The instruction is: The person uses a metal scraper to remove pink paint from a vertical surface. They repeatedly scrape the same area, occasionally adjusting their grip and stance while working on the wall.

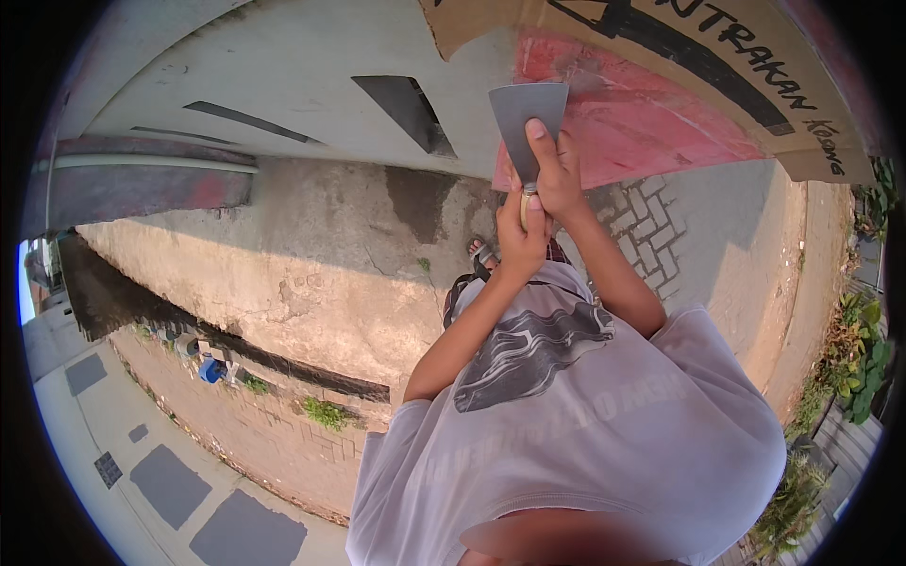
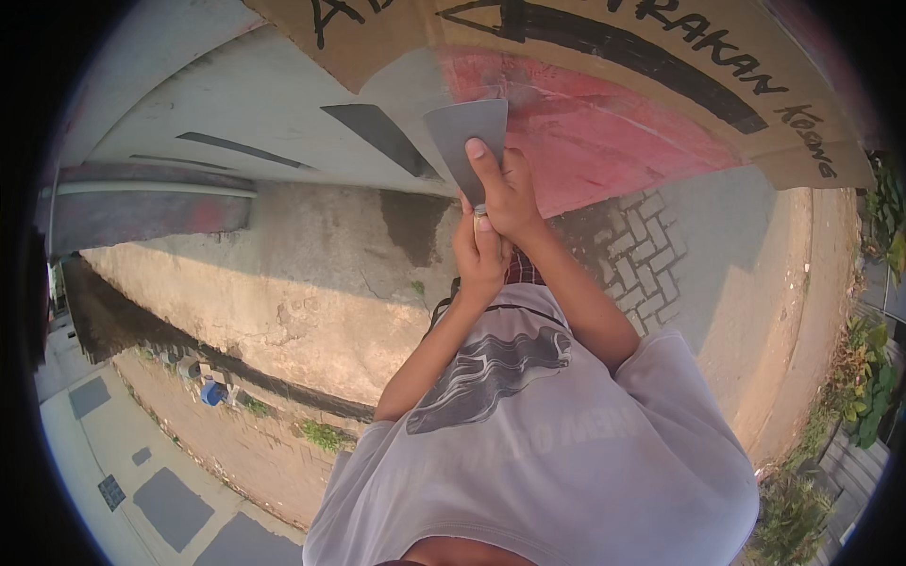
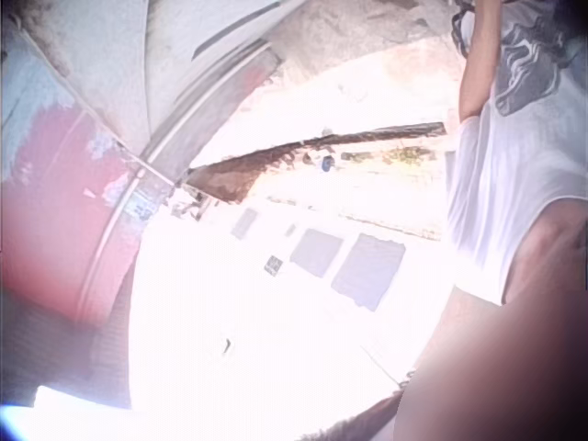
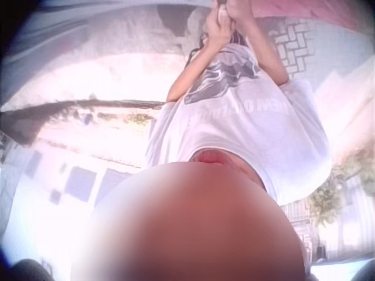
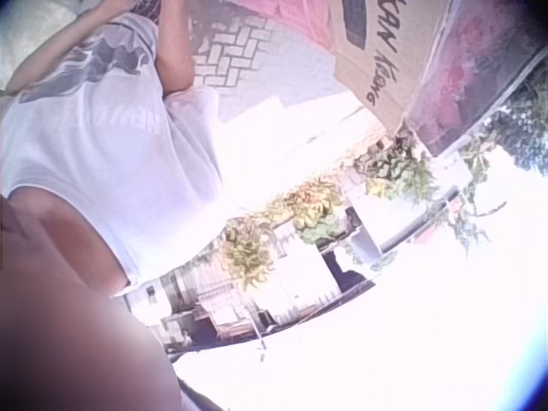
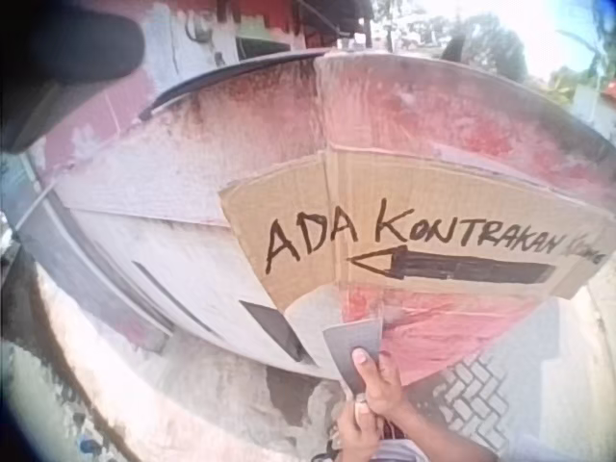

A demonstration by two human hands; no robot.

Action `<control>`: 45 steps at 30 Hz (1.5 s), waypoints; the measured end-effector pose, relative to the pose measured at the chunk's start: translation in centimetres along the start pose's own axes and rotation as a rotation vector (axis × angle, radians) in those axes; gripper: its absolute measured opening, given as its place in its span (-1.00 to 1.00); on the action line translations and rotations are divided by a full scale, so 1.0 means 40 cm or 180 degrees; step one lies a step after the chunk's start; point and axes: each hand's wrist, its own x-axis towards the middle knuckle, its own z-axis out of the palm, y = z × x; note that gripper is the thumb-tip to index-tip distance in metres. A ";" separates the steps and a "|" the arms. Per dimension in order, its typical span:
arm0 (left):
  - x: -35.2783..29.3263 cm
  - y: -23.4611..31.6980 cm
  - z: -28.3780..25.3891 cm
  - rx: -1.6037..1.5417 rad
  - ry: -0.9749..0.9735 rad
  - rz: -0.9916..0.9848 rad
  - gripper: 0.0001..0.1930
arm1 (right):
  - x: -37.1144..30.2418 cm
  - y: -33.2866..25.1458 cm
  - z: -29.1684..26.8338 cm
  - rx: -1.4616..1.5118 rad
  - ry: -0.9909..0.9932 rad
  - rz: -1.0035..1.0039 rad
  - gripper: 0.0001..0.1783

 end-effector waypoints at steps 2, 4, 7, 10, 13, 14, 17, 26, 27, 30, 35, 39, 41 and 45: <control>-0.002 -0.005 -0.009 0.0103 0.0011 -0.0085 -0.65 | -0.004 0.022 0.005 -0.0023 0.0087 0.0459 -0.53; -0.004 -0.014 -0.015 0.0003 -0.0114 0.0154 -0.62 | -0.004 0.037 -0.004 -0.0084 -0.0043 0.0051 -0.52; 0.014 -0.027 -0.019 0.0284 -0.0118 0.0015 -0.59 | 0.011 0.042 -0.021 -0.0037 -0.0083 0.0048 -0.50; 0.017 -0.023 -0.013 0.0074 -0.0065 0.0237 -0.58 | 0.013 0.031 -0.018 -0.0132 0.0069 0.0127 -0.48; 0.007 -0.012 -0.010 0.0072 0.0044 0.0099 -0.56 | 0.008 0.021 -0.010 -0.0110 0.0004 0.0092 -0.47; 0.003 -0.008 -0.011 0.0136 0.0034 0.0005 -0.57 | 0.007 0.020 -0.007 -0.0028 -0.0059 0.0148 -0.47; -0.004 -0.002 -0.016 0.0341 0.0008 -0.0040 -0.60 | 0.005 0.019 -0.002 0.0101 0.0122 0.0235 -0.47; 0.008 0.022 -0.015 0.0563 0.0026 0.0170 -0.64 | 0.008 0.021 0.003 0.0203 0.0080 0.0161 -0.46; 0.009 0.025 -0.015 0.0541 0.0057 0.0092 -0.63 | 0.007 0.021 0.005 0.0304 0.0056 0.0135 -0.46; 0.008 0.031 -0.018 0.0562 -0.0070 -0.0058 -0.49 | 0.006 0.020 0.009 0.0220 0.0053 0.0255 -0.47; 0.002 0.024 -0.021 0.0604 -0.0086 0.0049 -0.41 | 0.007 0.016 0.005 0.0258 0.0013 0.0210 -0.46; 0.002 0.022 -0.022 0.0587 -0.0136 -0.0035 -0.42 | 0.006 0.014 0.008 0.0151 0.0055 0.0303 -0.46; 0.003 0.023 -0.022 0.0596 -0.0091 0.0023 -0.44 | 0.005 0.014 0.010 0.0189 0.0121 0.0185 -0.46; 0.001 0.028 -0.024 0.0668 -0.0128 -0.0034 -0.51 | 0.002 0.013 0.011 0.0361 0.0042 0.0255 -0.46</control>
